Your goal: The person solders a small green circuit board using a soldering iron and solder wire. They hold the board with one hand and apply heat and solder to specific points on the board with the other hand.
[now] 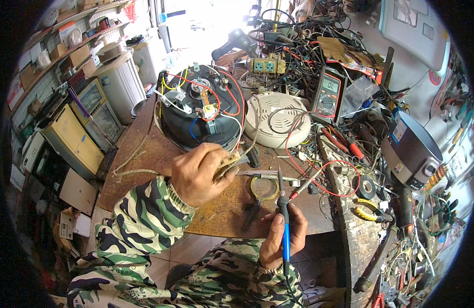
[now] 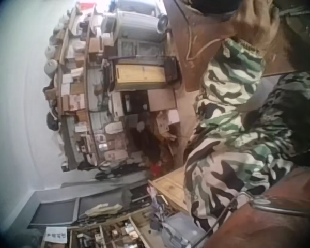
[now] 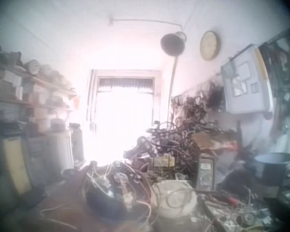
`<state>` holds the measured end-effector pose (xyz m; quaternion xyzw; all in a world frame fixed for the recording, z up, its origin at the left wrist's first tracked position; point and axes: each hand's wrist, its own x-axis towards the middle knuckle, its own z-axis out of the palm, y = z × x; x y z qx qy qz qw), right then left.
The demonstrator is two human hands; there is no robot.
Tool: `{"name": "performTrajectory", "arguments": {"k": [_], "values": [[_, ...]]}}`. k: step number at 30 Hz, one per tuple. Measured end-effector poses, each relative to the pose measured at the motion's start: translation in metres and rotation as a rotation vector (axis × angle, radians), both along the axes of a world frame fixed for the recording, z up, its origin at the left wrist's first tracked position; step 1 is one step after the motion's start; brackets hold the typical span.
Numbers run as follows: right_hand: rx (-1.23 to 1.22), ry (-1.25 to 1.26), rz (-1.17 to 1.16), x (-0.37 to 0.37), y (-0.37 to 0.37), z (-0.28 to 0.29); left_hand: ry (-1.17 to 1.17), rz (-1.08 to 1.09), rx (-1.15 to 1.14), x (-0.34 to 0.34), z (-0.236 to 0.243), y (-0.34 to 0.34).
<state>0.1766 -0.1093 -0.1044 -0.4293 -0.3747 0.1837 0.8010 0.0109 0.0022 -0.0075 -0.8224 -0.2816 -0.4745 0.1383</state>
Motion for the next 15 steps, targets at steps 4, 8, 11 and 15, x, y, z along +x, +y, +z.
{"name": "performTrajectory", "arguments": {"k": [4, 8, 11, 15], "values": [[0.003, 0.021, 0.012, 0.0, -0.002, 0.001, 0.057, 0.049, -0.046, 0.0, -0.007, 0.004], [0.012, 0.031, 0.028, 0.0, -0.001, -0.001, 0.057, 0.039, -0.071, 0.0, -0.013, 0.007], [0.002, 0.023, 0.032, 0.001, -0.001, -0.001, -0.028, -0.007, -0.129, 0.0, -0.013, 0.008], [-0.007, 0.02, 0.023, 0.002, -0.002, -0.004, -0.193, -0.126, -0.362, 0.003, -0.008, 0.004]]}}
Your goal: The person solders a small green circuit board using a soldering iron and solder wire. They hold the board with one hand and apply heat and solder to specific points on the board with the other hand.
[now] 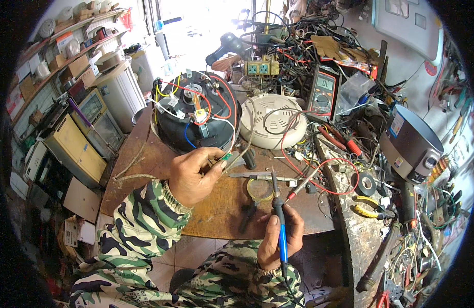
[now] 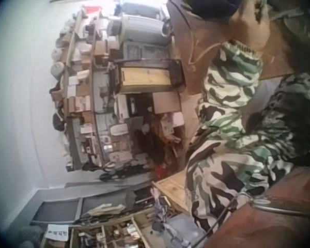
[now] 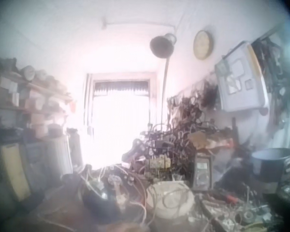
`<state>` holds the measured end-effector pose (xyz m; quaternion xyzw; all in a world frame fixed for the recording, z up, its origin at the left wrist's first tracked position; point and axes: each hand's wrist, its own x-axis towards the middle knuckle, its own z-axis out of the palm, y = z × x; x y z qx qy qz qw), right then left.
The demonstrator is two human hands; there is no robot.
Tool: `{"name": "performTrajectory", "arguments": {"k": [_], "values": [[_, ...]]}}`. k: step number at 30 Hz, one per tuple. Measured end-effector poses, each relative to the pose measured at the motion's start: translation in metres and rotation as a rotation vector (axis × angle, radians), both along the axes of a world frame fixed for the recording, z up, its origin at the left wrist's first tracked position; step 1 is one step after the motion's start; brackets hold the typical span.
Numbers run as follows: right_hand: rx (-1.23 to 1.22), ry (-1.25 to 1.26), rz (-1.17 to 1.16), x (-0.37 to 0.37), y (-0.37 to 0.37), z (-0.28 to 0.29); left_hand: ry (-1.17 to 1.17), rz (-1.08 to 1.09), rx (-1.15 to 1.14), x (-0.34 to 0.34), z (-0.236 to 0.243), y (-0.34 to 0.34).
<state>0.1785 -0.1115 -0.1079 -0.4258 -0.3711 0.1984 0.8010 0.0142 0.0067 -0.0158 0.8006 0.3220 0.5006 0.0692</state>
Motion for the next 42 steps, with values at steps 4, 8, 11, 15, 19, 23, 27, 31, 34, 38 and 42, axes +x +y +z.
{"name": "performTrajectory", "arguments": {"k": [4, 8, 11, 15, 19, 23, 27, 31, 34, 38, 42], "values": [[-0.012, -0.007, 0.014, -0.001, -0.002, 0.004, -0.167, -0.161, -0.204, -0.004, -0.007, 0.009], [0.039, -0.057, 0.069, 0.005, -0.005, -0.003, -0.275, -0.251, -0.494, -0.005, 0.0, 0.002], [0.125, -0.083, 0.151, 0.004, -0.001, 0.002, -0.349, -0.29, -0.62, -0.005, 0.0, 0.002], [0.154, -0.072, 0.28, -0.002, 0.005, 0.013, -0.409, -0.345, -0.701, -0.005, 0.004, 0.002], [0.153, 0.143, 0.372, -0.008, 0.011, 0.013, -0.41, -0.346, -0.703, -0.006, 0.008, 0.0], [0.173, 0.261, 0.402, -0.006, 0.013, 0.009, -0.381, -0.328, -0.65, -0.01, 0.004, 0.0], [0.12, 0.221, 0.403, -0.001, 0.011, 0.008, -0.334, -0.303, -0.613, -0.009, 0.008, -0.001], [0.13, 0.245, 0.407, -0.004, 0.014, 0.011, -0.358, -0.31, -0.632, -0.011, 0.009, -0.002], [0.134, 0.237, 0.416, -0.003, 0.015, 0.01, -0.361, -0.314, -0.621, -0.01, 0.006, 0.0], [0.151, 0.245, 0.421, -0.005, 0.015, 0.011, -0.361, -0.333, -0.574, -0.01, 0.001, 0.004], [0.168, 0.236, 0.415, -0.006, 0.016, 0.01, -0.335, -0.314, -0.539, -0.01, 0.003, 0.003]]}}
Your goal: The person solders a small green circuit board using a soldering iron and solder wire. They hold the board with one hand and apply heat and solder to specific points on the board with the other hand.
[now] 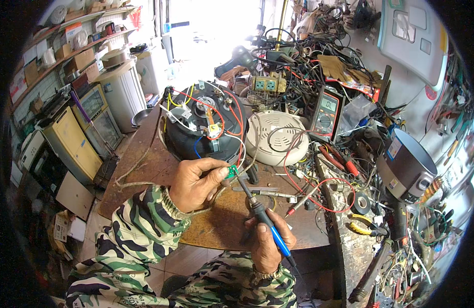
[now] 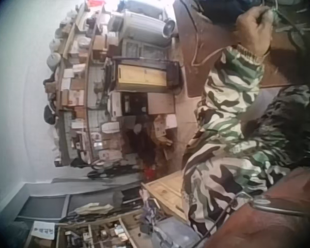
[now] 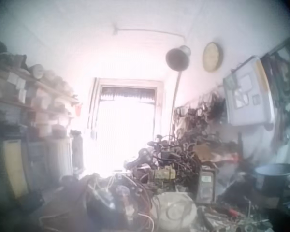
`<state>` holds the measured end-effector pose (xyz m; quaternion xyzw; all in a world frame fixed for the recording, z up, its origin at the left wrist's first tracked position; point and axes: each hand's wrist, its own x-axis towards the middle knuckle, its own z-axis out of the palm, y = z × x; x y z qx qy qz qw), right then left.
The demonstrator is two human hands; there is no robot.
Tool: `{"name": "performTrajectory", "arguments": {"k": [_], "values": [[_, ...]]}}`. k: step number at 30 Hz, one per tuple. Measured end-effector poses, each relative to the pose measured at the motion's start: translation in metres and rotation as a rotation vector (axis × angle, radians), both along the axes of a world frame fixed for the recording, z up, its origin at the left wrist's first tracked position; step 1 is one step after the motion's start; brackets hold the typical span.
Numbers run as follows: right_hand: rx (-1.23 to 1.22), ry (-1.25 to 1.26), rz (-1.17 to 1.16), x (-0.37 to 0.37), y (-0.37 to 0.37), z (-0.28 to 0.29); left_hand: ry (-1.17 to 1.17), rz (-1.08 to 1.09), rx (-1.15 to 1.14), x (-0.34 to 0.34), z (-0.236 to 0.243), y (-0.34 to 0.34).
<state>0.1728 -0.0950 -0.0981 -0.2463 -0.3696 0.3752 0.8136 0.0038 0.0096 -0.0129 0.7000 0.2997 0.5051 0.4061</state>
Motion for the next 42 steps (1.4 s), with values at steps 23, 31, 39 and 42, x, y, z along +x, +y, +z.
{"name": "performTrajectory", "arguments": {"k": [23, 31, 39, 42], "values": [[-0.025, -0.127, -0.072, -0.0016, 0.0001, -0.004, -0.014, -0.054, -0.066, -0.0021, 0.0027, -0.0003], [-0.034, -0.157, -0.101, -0.0037, 0.0002, -0.0033, -0.072, -0.03, -0.155, 0.0003, 0.0055, -0.0048], [-0.008, -0.179, -0.098, -0.0044, 0.0, -0.0056, -0.081, -0.02, -0.134, -0.0006, 0.0044, -0.0057], [-0.002, -0.121, -0.062, -0.0056, 0.0003, -0.0039, -0.081, -0.007, -0.132, -0.0028, 0.0064, -0.0072]]}}
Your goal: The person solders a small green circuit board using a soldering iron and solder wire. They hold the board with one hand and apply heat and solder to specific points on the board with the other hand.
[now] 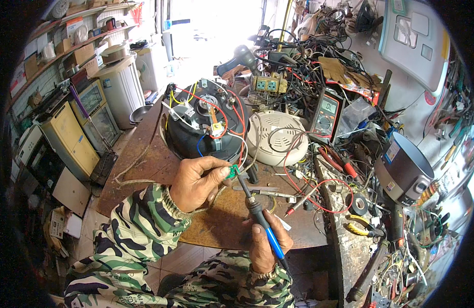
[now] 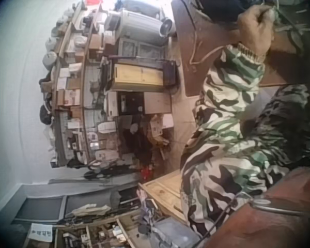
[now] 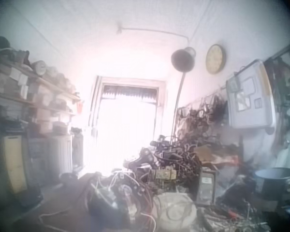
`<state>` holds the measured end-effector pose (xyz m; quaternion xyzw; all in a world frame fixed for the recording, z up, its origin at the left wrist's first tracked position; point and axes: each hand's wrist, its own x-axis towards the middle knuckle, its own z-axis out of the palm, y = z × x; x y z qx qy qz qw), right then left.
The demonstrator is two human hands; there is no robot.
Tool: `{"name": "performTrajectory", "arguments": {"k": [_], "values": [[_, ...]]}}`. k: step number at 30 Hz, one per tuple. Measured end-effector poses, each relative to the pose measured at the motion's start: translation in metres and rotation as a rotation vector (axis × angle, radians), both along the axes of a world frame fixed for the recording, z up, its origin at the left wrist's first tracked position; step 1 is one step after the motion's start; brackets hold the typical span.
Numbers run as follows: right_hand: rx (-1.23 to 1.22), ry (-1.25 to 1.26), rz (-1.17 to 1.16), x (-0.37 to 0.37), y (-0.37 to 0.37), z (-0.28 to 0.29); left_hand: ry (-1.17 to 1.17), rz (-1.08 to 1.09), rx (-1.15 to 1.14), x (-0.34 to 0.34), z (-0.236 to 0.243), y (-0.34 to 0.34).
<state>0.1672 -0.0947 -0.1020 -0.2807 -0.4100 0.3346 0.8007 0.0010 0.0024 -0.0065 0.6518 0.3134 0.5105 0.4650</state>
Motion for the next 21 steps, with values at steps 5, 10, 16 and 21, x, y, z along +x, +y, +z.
{"name": "performTrajectory", "arguments": {"k": [5, 10, 16, 21], "values": [[0.002, 0.016, -0.023, 0.004, -0.001, -0.003, 0.01, -0.011, -0.023, 0.006, -0.004, 0.003], [0.018, 0.004, -0.011, 0.002, -0.001, 0.0, -0.018, 0.078, 0.163, 0.008, -0.01, 0.004], [-0.017, -0.014, 0.01, 0.001, -0.004, 0.003, 0.159, 0.181, 0.3, 0.004, -0.007, 0.0], [-0.063, -0.121, -0.049, 0.003, -0.006, 0.004, 0.238, 0.181, 0.369, 0.008, -0.006, 0.002]]}}
